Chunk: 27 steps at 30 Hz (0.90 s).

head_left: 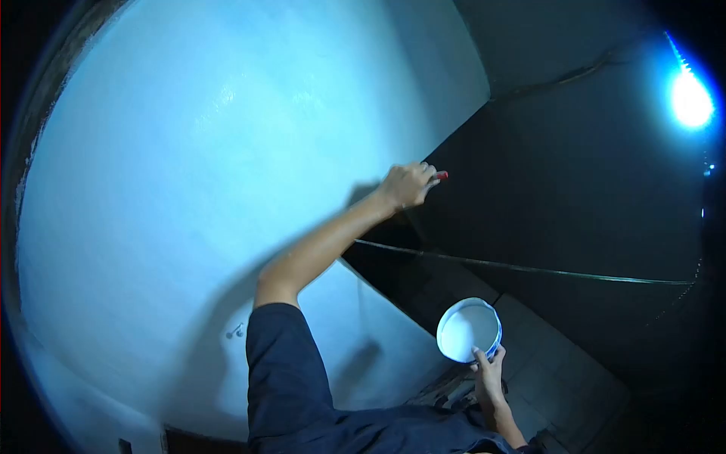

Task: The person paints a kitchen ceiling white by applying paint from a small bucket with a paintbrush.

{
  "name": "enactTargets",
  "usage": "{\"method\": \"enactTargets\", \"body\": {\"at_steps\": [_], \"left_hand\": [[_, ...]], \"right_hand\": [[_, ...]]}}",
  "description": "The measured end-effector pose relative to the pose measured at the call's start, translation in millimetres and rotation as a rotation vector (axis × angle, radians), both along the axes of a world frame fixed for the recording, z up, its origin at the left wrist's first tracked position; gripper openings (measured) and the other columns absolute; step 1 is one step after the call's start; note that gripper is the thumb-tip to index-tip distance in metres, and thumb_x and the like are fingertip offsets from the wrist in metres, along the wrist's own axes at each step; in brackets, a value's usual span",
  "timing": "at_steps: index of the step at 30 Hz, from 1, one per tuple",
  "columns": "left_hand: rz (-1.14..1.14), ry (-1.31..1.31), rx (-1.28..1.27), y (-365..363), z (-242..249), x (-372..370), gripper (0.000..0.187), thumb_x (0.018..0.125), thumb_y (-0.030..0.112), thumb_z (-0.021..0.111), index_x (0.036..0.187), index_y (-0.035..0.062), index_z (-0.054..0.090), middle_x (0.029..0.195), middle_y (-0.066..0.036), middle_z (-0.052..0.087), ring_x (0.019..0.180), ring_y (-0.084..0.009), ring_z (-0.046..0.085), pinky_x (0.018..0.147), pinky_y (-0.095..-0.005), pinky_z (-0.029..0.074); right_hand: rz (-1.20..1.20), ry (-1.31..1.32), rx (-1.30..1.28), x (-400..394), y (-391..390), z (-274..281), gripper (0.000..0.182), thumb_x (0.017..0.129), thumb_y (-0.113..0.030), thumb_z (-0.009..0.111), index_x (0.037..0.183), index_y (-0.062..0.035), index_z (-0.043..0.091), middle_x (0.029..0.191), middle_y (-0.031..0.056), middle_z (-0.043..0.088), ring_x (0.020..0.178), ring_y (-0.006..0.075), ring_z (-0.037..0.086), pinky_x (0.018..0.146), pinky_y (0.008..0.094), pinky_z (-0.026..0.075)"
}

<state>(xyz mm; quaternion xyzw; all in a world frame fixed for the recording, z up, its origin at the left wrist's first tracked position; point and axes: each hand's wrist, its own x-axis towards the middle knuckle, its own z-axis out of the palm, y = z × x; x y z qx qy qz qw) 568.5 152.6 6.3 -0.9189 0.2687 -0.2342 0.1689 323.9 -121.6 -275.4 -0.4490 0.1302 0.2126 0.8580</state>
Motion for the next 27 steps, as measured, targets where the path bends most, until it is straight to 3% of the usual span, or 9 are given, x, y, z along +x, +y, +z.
{"method": "enactTargets", "body": {"at_steps": [3, 4, 6, 10, 13, 17, 21, 24, 27], "left_hand": [[0.03, -0.25, -0.274, 11.1, 20.2, 12.0, 0.019, 0.085, 0.024, 0.06, 0.086, 0.0056, 0.063, 0.083, -0.015, 0.067, 0.081, -0.0326, 0.067, 0.066, -0.0452, 0.054], [0.278, -0.243, -0.312, 18.3, 46.8, 17.3, 0.022, 0.088, 0.026, 0.058, 0.085, 0.0038, 0.062, 0.078, -0.017, 0.066, 0.078, -0.0347, 0.067, 0.065, -0.0457, 0.054], [-0.008, -0.512, -0.389, 24.3, 107.0, 18.3, 0.024, 0.091, 0.026, 0.057, 0.082, 0.0041, 0.061, 0.076, -0.017, 0.066, 0.072, -0.035, 0.066, 0.063, -0.0465, 0.053], [-0.042, -1.029, -0.066, -7.4, 187.9, 3.8, 0.009, 0.086, 0.012, 0.06, 0.092, 0.0094, 0.066, 0.09, -0.007, 0.067, 0.084, -0.0248, 0.065, 0.059, -0.036, 0.055], [0.07, -1.005, 0.143, -5.2, 173.3, 15.0, 0.018, 0.081, 0.01, 0.061, 0.098, 0.0125, 0.068, 0.096, -0.006, 0.066, 0.091, -0.0244, 0.064, 0.063, -0.0358, 0.056], [-0.108, -0.602, 0.401, 6.3, 58.7, 17.5, 0.013, 0.081, 0.014, 0.057, 0.091, 0.0119, 0.064, 0.089, -0.004, 0.063, 0.091, -0.0157, 0.062, 0.054, -0.0308, 0.055], [-0.073, -0.264, -0.019, -13.8, 9.2, -15.1, 0.015, 0.081, 0.012, 0.061, 0.095, 0.0075, 0.066, 0.091, -0.009, 0.068, 0.088, -0.022, 0.067, 0.062, -0.0329, 0.057], [0.058, -0.328, -0.657, -16.2, 16.5, -34.4, 0.031, 0.088, 0.033, 0.066, 0.089, 0.0018, 0.07, 0.092, -0.013, 0.071, 0.082, -0.0309, 0.068, 0.072, -0.0372, 0.053], [0.006, -0.17, -0.967, -18.9, 24.6, -74.9, 0.02, 0.086, 0.019, 0.072, 0.09, -0.001, 0.069, 0.083, -0.012, 0.07, 0.073, -0.0209, 0.069, 0.069, -0.0316, 0.051]], "right_hand": [[0.005, -0.003, -0.033, 0.3, -1.3, 7.0, 0.065, 0.082, -0.019, 0.072, 0.128, -0.0076, 0.027, 0.118, 0.0118, 0.048, 0.101, 0.0173, 0.05, 0.074, 0.0316, 0.044], [-0.008, -0.026, -0.015, -0.1, -0.9, 3.4, 0.065, 0.082, -0.022, 0.072, 0.128, -0.0073, 0.028, 0.116, 0.0114, 0.049, 0.1, 0.0174, 0.05, 0.074, 0.032, 0.045], [-0.011, -0.031, -0.035, -1.2, -2.4, 12.1, 0.065, 0.082, -0.022, 0.072, 0.128, -0.0073, 0.028, 0.116, 0.0114, 0.049, 0.1, 0.0171, 0.051, 0.074, 0.0318, 0.045], [-0.006, -0.028, -0.037, -0.9, -1.9, 18.1, 0.064, 0.083, -0.021, 0.072, 0.128, -0.0067, 0.028, 0.116, 0.0118, 0.048, 0.098, 0.0161, 0.052, 0.072, 0.0301, 0.045], [-0.007, -0.032, -0.015, 0.3, -4.4, 15.0, 0.063, 0.083, -0.018, 0.072, 0.128, -0.0055, 0.028, 0.115, 0.0118, 0.049, 0.096, 0.015, 0.053, 0.07, 0.0283, 0.045], [0.023, -0.028, -0.011, -0.4, -7.3, 26.0, 0.062, 0.083, -0.017, 0.07, 0.128, -0.0055, 0.028, 0.114, 0.012, 0.049, 0.094, 0.0149, 0.054, 0.067, 0.0262, 0.044], [0.001, -0.024, -0.038, -2.1, -7.8, 30.9, 0.061, 0.083, -0.014, 0.069, 0.128, -0.0055, 0.028, 0.111, 0.0106, 0.049, 0.086, 0.0123, 0.053, 0.062, 0.0239, 0.042], [0.021, -0.022, -0.038, 0.1, -7.4, 34.6, 0.061, 0.083, -0.015, 0.068, 0.128, -0.0062, 0.029, 0.107, 0.0095, 0.05, 0.081, 0.0113, 0.051, 0.062, 0.0243, 0.041], [0.063, -0.004, -0.087, 1.1, -10.0, 34.0, 0.063, 0.083, -0.015, 0.068, 0.132, -0.0066, 0.028, 0.104, 0.0079, 0.05, 0.076, 0.0106, 0.049, 0.062, 0.0252, 0.041]]}}
